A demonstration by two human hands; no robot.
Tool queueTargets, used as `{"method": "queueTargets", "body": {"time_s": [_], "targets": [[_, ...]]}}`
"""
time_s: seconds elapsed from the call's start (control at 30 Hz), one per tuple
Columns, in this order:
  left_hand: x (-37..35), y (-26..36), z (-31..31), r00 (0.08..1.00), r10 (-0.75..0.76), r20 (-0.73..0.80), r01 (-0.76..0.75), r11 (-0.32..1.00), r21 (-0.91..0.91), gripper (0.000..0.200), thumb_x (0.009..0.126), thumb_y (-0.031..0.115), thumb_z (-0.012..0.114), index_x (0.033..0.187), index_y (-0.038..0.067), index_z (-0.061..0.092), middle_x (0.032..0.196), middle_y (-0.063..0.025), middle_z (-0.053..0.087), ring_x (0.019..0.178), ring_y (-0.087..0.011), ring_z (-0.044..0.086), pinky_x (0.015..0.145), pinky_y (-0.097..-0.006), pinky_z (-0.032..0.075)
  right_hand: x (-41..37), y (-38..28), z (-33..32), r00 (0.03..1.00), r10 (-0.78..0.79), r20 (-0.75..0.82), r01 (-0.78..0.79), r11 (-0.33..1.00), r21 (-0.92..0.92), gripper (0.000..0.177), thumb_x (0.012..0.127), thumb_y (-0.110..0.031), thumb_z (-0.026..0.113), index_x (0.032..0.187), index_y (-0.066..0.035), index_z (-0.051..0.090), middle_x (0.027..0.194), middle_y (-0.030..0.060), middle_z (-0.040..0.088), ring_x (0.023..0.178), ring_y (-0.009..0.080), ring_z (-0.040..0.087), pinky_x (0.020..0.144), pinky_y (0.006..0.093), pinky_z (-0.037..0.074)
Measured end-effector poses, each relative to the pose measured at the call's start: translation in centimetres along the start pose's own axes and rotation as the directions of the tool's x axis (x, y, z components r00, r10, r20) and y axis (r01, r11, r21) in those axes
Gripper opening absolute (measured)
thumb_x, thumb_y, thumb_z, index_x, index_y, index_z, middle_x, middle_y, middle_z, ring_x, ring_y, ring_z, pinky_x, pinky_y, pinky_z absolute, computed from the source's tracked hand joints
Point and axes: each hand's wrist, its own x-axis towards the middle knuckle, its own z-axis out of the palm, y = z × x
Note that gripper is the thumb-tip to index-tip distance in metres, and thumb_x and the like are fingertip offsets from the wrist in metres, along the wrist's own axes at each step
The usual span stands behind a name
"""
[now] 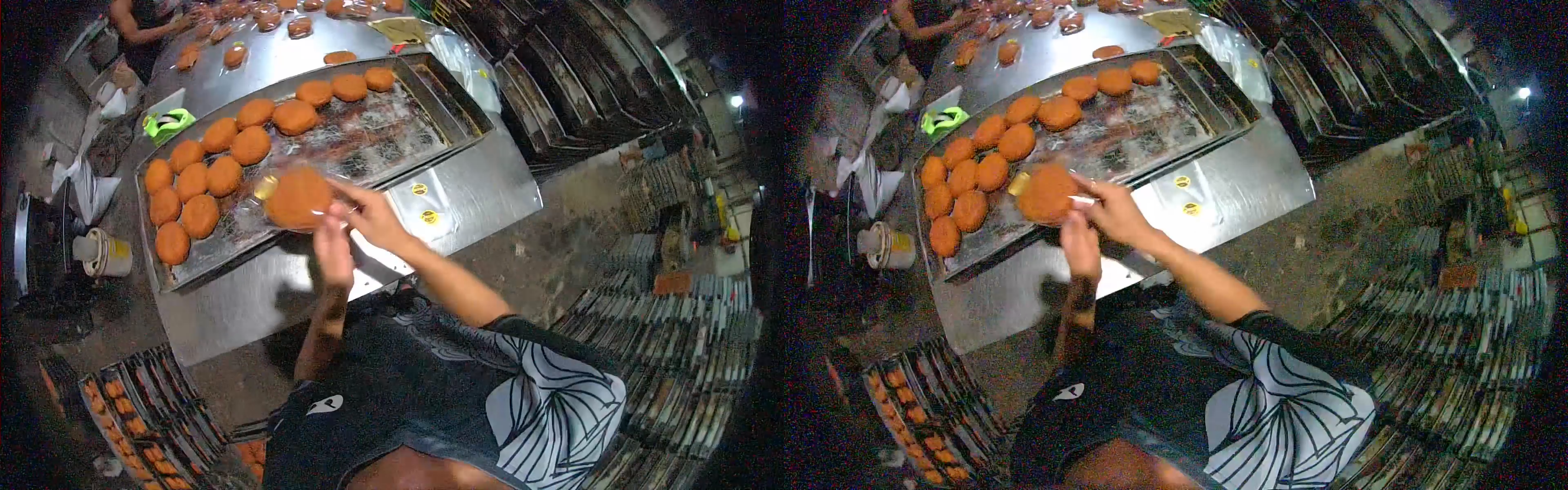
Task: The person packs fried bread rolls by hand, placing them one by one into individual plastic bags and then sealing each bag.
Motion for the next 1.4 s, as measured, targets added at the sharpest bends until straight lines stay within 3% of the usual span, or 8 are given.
{"method": "queueTargets", "body": {"time_s": [0.2,0.27,0.47,0.83,1.1,1.2,1.3,1.4], "targets": [[2.0,-12.5,6.3,0.733,-0.063,0.678,-0.616,0.361,0.700,0.025,0.070,0.022,0.062,0.084,0.001,0.060,0.088,-0.0168,0.057,0.086,-0.0301,0.054,0.076,-0.0370,0.043,9.8,0.6,-10.1,0.999,-0.015,0.052,0.045,0.759,-0.650,0.017,0.075,-0.016,0.058,0.085,-0.002,0.061,0.078,0.0133,0.062,0.076,0.0259,0.061,0.069,0.0343,0.047],[4.4,-17.1,7.7,0.799,0.032,0.601,-0.514,0.555,0.654,0.017,0.072,0.014,0.057,0.082,0.000,0.058,0.083,-0.0192,0.056,0.082,-0.0329,0.053,0.073,-0.0398,0.043,9.7,1.8,-10.2,0.848,-0.527,-0.051,0.482,0.808,-0.340,0.023,0.076,-0.017,0.056,0.093,-0.002,0.058,0.097,0.0153,0.058,0.091,0.0281,0.056,0.079,0.0347,0.044],[8.0,-20.6,6.6,0.724,0.091,0.684,-0.569,0.639,0.517,0.020,0.075,0.009,0.050,0.090,-0.002,0.056,0.082,-0.0175,0.058,0.077,-0.0268,0.056,0.068,-0.0347,0.043,-11.6,11.6,-18.4,0.691,0.655,0.306,-0.575,0.754,-0.316,0.024,0.078,-0.018,0.058,0.094,0.000,0.060,0.078,0.0059,0.063,0.072,0.0085,0.056,0.067,0.0241,0.045],[3.3,-14.6,12.5,0.880,-0.263,0.396,-0.013,0.819,0.573,0.018,0.076,0.012,0.059,0.087,-0.002,0.059,0.079,-0.0069,0.061,0.072,-0.0127,0.056,0.063,-0.0253,0.045,-16.0,16.6,-18.3,0.897,0.426,0.121,-0.443,0.855,0.271,0.031,0.082,-0.017,0.049,0.110,-0.005,0.047,0.080,0.0117,0.058,0.066,0.0205,0.056,0.058,0.0307,0.044],[5.4,-10.0,15.7,0.870,0.311,0.382,-0.455,0.804,0.383,0.011,0.075,0.008,0.059,0.078,-0.001,0.055,0.074,-0.0084,0.053,0.069,-0.0150,0.055,0.062,-0.0269,0.045,-3.9,11.4,-20.3,0.566,0.723,0.397,-0.549,-0.029,0.836,0.030,0.086,-0.019,0.042,0.112,-0.006,0.050,0.083,0.0038,0.053,0.082,0.0136,0.051,0.066,0.0294,0.043],[8.9,-12.4,12.4,0.952,0.275,0.135,-0.302,0.915,0.269,0.021,0.079,0.013,0.055,0.097,0.004,0.049,0.079,-0.0062,0.052,0.071,-0.0145,0.053,0.060,-0.0254,0.045,3.3,5.4,-16.9,0.789,0.615,-0.009,0.011,0.000,1.000,0.036,0.087,-0.023,0.042,0.117,-0.003,0.042,0.093,0.0045,0.051,0.082,0.0146,0.050,0.072,0.0332,0.043],[11.4,-7.8,8.2,0.994,-0.111,0.022,0.096,0.726,-0.681,0.029,0.084,0.019,0.049,0.109,0.006,0.044,0.087,-0.0050,0.051,0.079,-0.0125,0.051,0.065,-0.0276,0.046,1.3,15.9,-7.9,0.870,0.370,0.327,-0.456,0.346,0.820,0.034,0.081,-0.015,0.048,0.113,-0.005,0.044,0.103,0.0057,0.052,0.089,0.0161,0.051,0.078,0.0311,0.043],[12.4,-4.6,2.0,0.928,-0.041,-0.371,-0.107,0.924,-0.368,0.041,0.084,0.020,0.050,0.120,0.006,0.036,0.094,-0.0065,0.050,0.082,-0.0143,0.051,0.070,-0.0296,0.045,10.3,14.1,-11.4,0.694,0.231,0.682,-0.476,0.858,0.195,0.014,0.074,-0.013,0.054,0.085,-0.007,0.061,0.093,0.0086,0.057,0.091,0.0180,0.052,0.076,0.0306,0.043]]}}
